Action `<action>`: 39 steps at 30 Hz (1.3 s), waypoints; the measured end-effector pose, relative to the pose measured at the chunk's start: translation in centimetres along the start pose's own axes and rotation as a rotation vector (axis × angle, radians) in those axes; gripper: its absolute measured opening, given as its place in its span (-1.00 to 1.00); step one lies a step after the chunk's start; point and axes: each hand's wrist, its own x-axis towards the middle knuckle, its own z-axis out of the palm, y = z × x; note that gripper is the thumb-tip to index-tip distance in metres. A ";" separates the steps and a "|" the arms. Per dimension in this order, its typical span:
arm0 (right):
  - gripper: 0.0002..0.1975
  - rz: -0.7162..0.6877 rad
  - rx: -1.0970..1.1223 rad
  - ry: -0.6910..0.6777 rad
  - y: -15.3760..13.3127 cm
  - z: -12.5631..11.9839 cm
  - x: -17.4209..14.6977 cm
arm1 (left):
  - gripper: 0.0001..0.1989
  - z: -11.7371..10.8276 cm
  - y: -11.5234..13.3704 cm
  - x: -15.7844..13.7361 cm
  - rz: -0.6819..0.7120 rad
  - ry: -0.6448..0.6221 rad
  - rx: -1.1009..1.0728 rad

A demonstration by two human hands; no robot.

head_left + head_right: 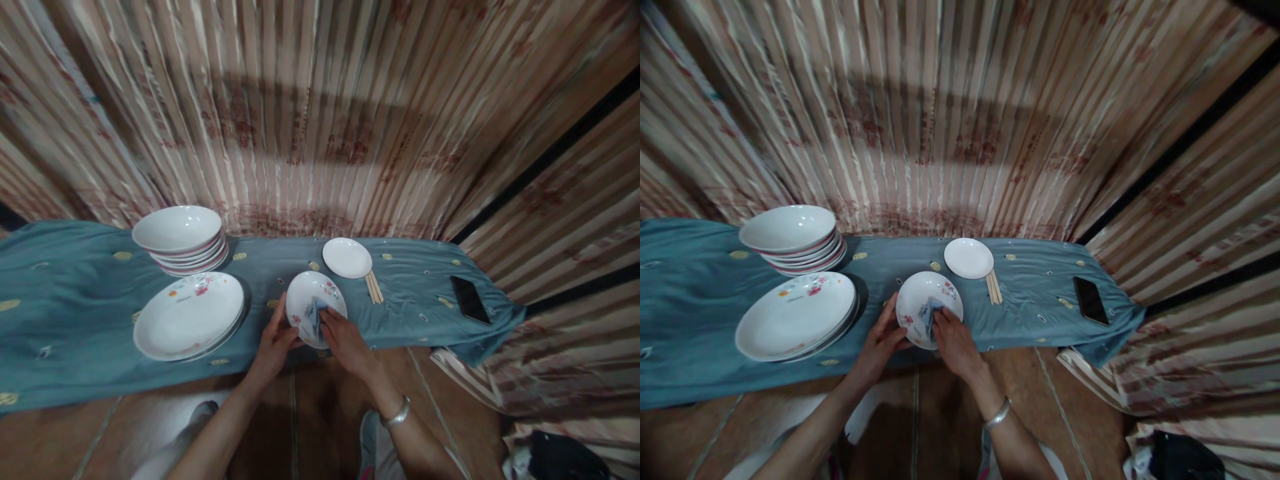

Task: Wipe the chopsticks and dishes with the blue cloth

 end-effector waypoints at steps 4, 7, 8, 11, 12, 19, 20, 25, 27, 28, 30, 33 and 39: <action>-0.62 -0.020 -0.046 -0.082 -1.5 -0.9 -0.9 | -0.08 0.2 0.3 -0.1 -0.028 0.028 -0.013; -0.62 -0.040 -0.036 -0.102 -2.5 -1.3 -1.3 | -0.09 0.2 0.5 -0.1 -0.035 0.034 -0.007; -0.62 -0.047 -0.017 -0.100 -2.8 -1.4 -1.3 | -0.09 0.2 0.4 -0.1 -0.038 0.031 -0.005; -0.62 -0.074 0.069 -0.087 -3.6 -1.5 -1.3 | -0.08 0.1 0.3 0.0 -0.041 0.022 -0.006; -0.62 -0.084 0.108 -0.080 -3.7 -1.5 -1.2 | -0.08 0.1 0.3 0.0 -0.039 0.021 -0.006; -0.62 -0.140 0.451 -0.017 -4.2 -0.6 0.3 | -0.14 0.1 0.5 -0.1 -0.045 0.057 0.030; -0.61 -0.142 0.484 -0.004 -4.3 -0.4 0.5 | -0.16 0.1 0.5 -0.1 -0.049 0.062 0.036; -0.55 -0.169 0.483 0.076 -4.4 0.8 1.8 | -0.17 -0.2 -0.1 0.2 -0.026 0.059 0.039; -0.54 -0.171 0.434 0.099 -4.3 1.1 2.1 | -0.16 -0.3 -0.3 0.3 -0.018 0.044 0.041; -0.55 -0.169 0.407 0.107 -4.2 1.3 2.3 | -0.16 -0.4 -0.5 0.3 -0.014 0.036 0.045; -0.56 -0.160 0.352 0.121 -3.8 1.6 2.5 | -0.16 -0.5 -0.7 0.4 -0.003 0.021 0.054; -0.57 -0.150 0.291 0.146 -2.9 2.1 2.8 | -0.15 -0.6 -0.8 0.4 0.004 0.002 0.057; -0.58 -0.125 0.208 0.235 -0.4 2.5 3.0 | -0.14 -0.8 -0.7 0.3 0.017 -0.032 0.063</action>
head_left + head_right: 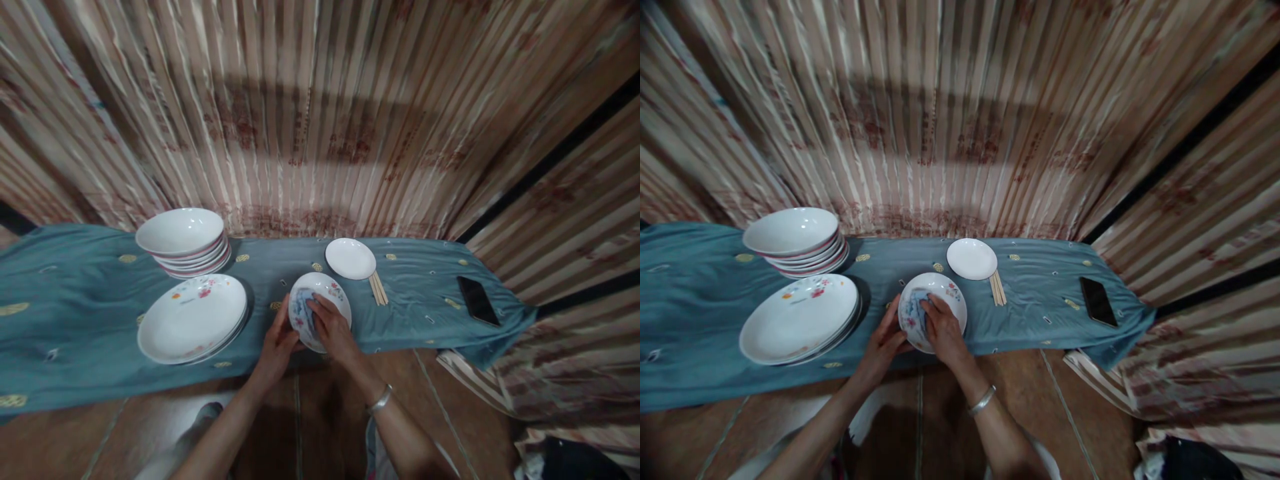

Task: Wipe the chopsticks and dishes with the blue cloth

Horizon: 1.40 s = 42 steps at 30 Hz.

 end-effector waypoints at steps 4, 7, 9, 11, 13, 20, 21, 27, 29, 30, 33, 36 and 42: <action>-0.59 0.022 -0.077 0.053 0.8 -0.1 -0.5 | -0.13 0.1 0.3 0.0 -0.003 -0.001 -0.011; -0.59 0.026 -0.088 0.081 0.1 -0.1 -1.2 | -0.13 0.3 0.6 0.0 -0.015 0.026 -0.010; -0.58 0.013 -0.055 0.064 -1.0 -0.1 -1.6 | -0.14 0.5 0.7 0.0 -0.020 0.042 -0.009; -0.58 0.001 0.013 0.016 -2.1 -0.1 -1.8 | -0.13 0.5 0.8 0.0 -0.023 0.042 -0.006; -0.58 0.002 0.104 -0.036 -3.0 -0.2 -1.8 | -0.12 0.5 0.7 0.1 -0.019 0.046 0.000; -0.62 0.069 0.303 0.095 -4.5 -0.6 -0.5 | -0.17 0.8 0.9 0.1 0.016 0.041 0.030; -0.61 0.051 0.259 0.118 -4.6 -0.8 -0.3 | -0.22 0.9 1.0 0.1 0.021 0.040 0.040; -0.54 -0.171 0.013 0.081 -4.7 -1.7 2.5 | -0.40 1.6 0.8 -0.2 0.123 -0.006 0.095; -0.55 -0.216 -0.045 0.037 -4.2 -1.9 3.8 | -0.34 1.7 0.8 -0.3 0.140 -0.007 0.082; -0.57 -0.217 -0.074 0.031 -3.8 -2.0 4.5 | -0.31 1.7 0.8 -0.3 0.138 -0.004 0.075; -0.63 -0.172 -0.142 0.047 -2.3 -2.6 6.4 | -0.27 1.7 0.9 -0.5 0.139 -0.004 0.071; -0.68 -0.098 -0.185 0.070 -0.4 -3.3 7.4 | -0.25 1.6 0.8 -0.5 0.137 -0.008 0.060; -0.76 0.221 -0.406 -0.019 3.1 -4.8 6.1 | -0.17 0.9 -0.3 -0.4 0.119 0.011 -0.035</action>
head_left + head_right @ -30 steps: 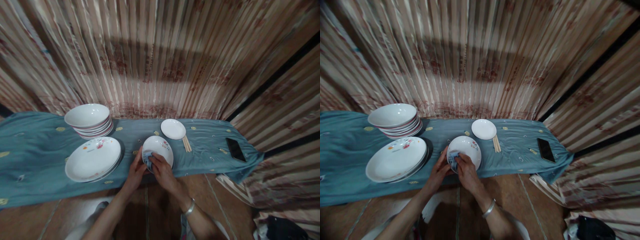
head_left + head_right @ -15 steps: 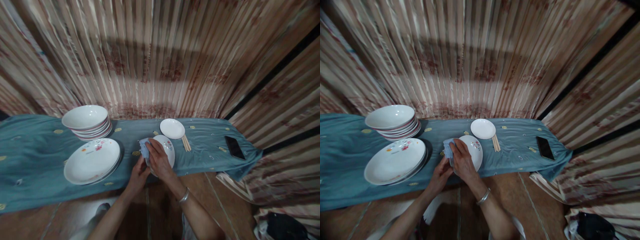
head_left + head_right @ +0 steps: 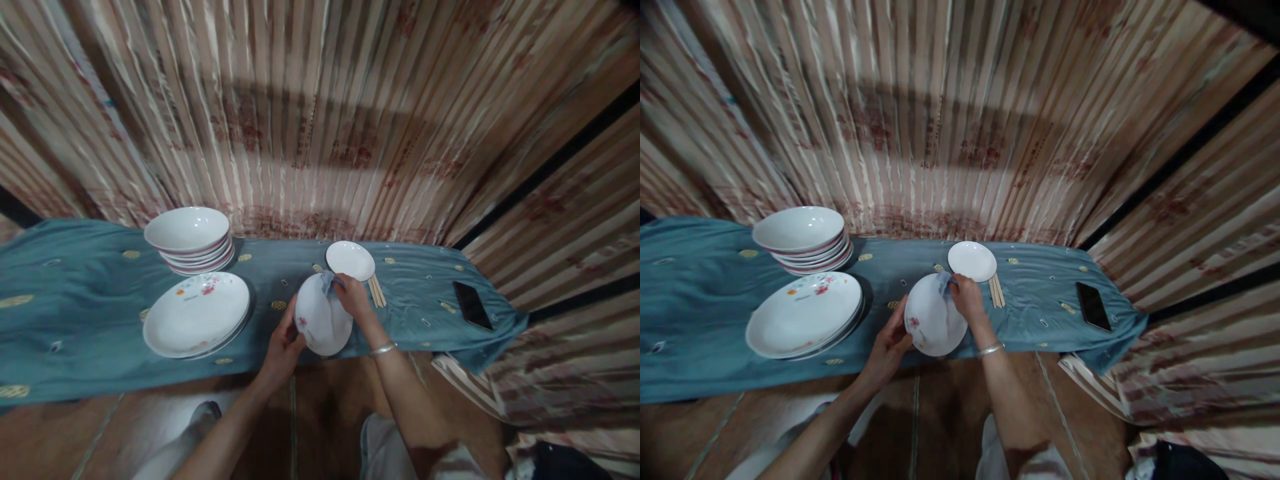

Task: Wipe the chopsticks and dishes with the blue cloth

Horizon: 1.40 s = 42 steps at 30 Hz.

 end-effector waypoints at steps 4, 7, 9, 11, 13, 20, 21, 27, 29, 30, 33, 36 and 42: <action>-0.79 0.136 -0.074 -0.053 1.8 0.2 -3.0 | -0.09 -0.1 0.1 -0.1 -0.026 0.001 -0.021; -0.77 0.209 -0.080 -0.068 2.2 0.5 -5.5 | -0.06 0.0 0.5 -0.2 -0.058 0.003 -0.019; -0.77 0.246 -0.077 -0.056 2.2 0.6 -6.7 | -0.08 0.0 0.7 -0.2 -0.063 0.014 -0.007; -0.77 0.263 -0.063 -0.040 2.1 0.6 -7.4 | -0.11 0.0 0.9 -0.3 -0.065 0.022 0.003; -0.78 0.270 -0.038 -0.036 2.2 0.7 -7.7 | -0.11 0.0 0.9 -0.3 -0.090 0.022 -0.003; -0.74 0.244 0.094 0.047 2.2 0.9 -6.7 | -0.22 -0.5 0.9 0.3 -0.226 0.112 -0.079; -0.73 0.236 0.109 0.059 2.1 0.8 -6.4 | -0.31 -0.6 1.0 0.4 -0.244 0.095 -0.086; -0.73 0.150 0.190 0.070 1.2 -0.1 -4.8 | -0.57 -1.5 1.1 0.5 -0.355 0.001 -0.103; -0.74 0.122 0.204 0.067 0.9 -0.2 -4.6 | -0.58 -1.8 1.0 0.3 -0.378 -0.015 -0.071; -0.74 0.112 0.208 0.066 0.8 -0.2 -4.6 | -0.59 -1.8 1.1 0.2 -0.380 -0.012 -0.057; -0.76 0.111 0.215 0.039 0.6 -0.1 -4.5 | -0.59 -1.9 1.2 -0.1 -0.373 0.033 -0.058; -0.76 0.130 0.216 0.011 0.7 0.1 -4.6 | -0.60 -1.9 1.2 -0.3 -0.361 0.093 -0.092; -0.77 0.154 0.145 0.016 0.6 1.2 -4.9 | -0.60 -1.9 1.3 -0.4 -0.314 0.129 -0.140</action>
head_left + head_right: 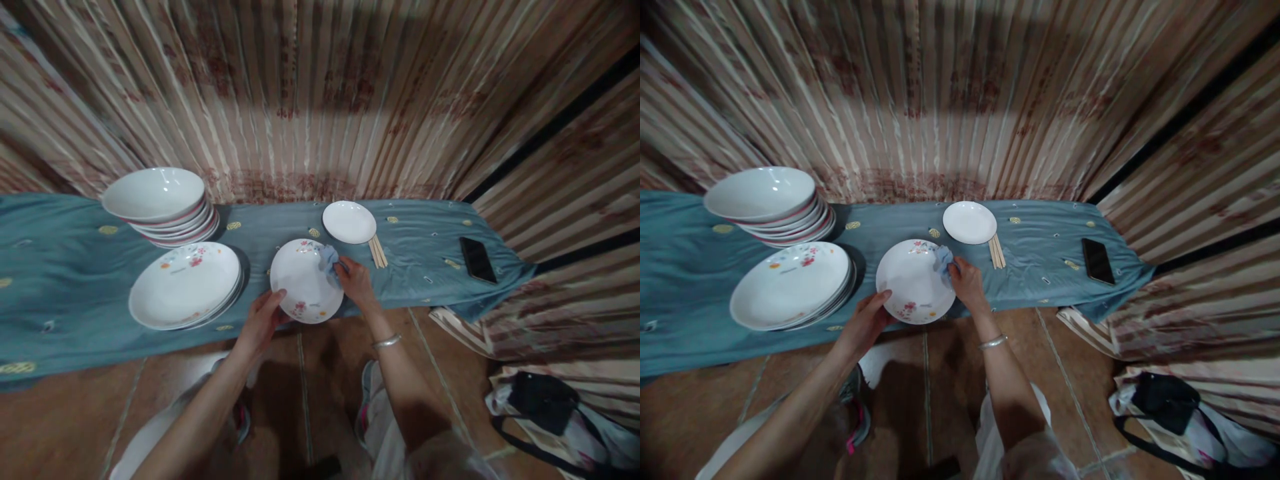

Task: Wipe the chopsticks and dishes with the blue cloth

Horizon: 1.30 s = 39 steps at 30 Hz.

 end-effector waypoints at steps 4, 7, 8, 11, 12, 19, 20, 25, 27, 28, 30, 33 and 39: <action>-0.77 -0.009 -0.034 0.008 -0.4 0.7 -0.5 | -0.61 0.0 0.1 0.2 0.043 0.016 -0.035; -0.76 -0.014 -0.080 -0.013 -0.9 1.2 -1.0 | -0.62 -0.1 0.1 0.4 0.070 0.027 -0.066; -0.75 -0.017 -0.101 -0.029 -1.2 1.4 -1.2 | -0.63 -0.1 0.1 0.5 0.082 0.034 -0.074; -0.74 -0.029 -0.149 -0.073 -2.0 1.7 -1.9 | -0.66 0.1 0.2 0.7 0.121 0.045 -0.079; -0.75 -0.034 -0.165 -0.088 -2.3 1.7 -2.1 | -0.66 0.1 0.3 0.7 0.133 0.046 -0.076; -0.73 -0.189 -0.278 -0.179 -3.8 1.2 -3.6 | -0.60 0.7 0.6 0.8 0.172 0.072 -0.051; -0.72 -0.217 -0.268 -0.169 -3.8 1.1 -3.8 | -0.59 0.8 0.6 0.8 0.178 0.068 -0.045; -0.75 -0.286 -0.161 -0.144 -4.3 0.5 -4.3 | -0.57 0.7 0.4 1.0 0.189 0.058 -0.006; -0.76 -0.311 -0.095 -0.196 -4.8 0.4 -4.4 | -0.57 0.6 0.2 1.1 0.185 0.062 0.006; -0.76 -0.320 -0.057 -0.223 -5.1 0.5 -4.4 | -0.56 0.5 0.2 1.2 0.184 0.063 0.011; -0.77 -0.325 0.025 -0.251 -5.6 0.7 -4.5 | -0.54 0.4 0.0 1.3 0.191 0.056 0.023; -0.70 -0.286 0.163 -0.231 -6.3 1.0 -4.7 | -0.51 0.3 0.0 1.3 0.204 0.029 0.050; -0.61 -0.237 0.474 -0.194 -8.5 0.3 -4.9 | -0.44 0.7 0.0 1.1 0.206 0.051 0.091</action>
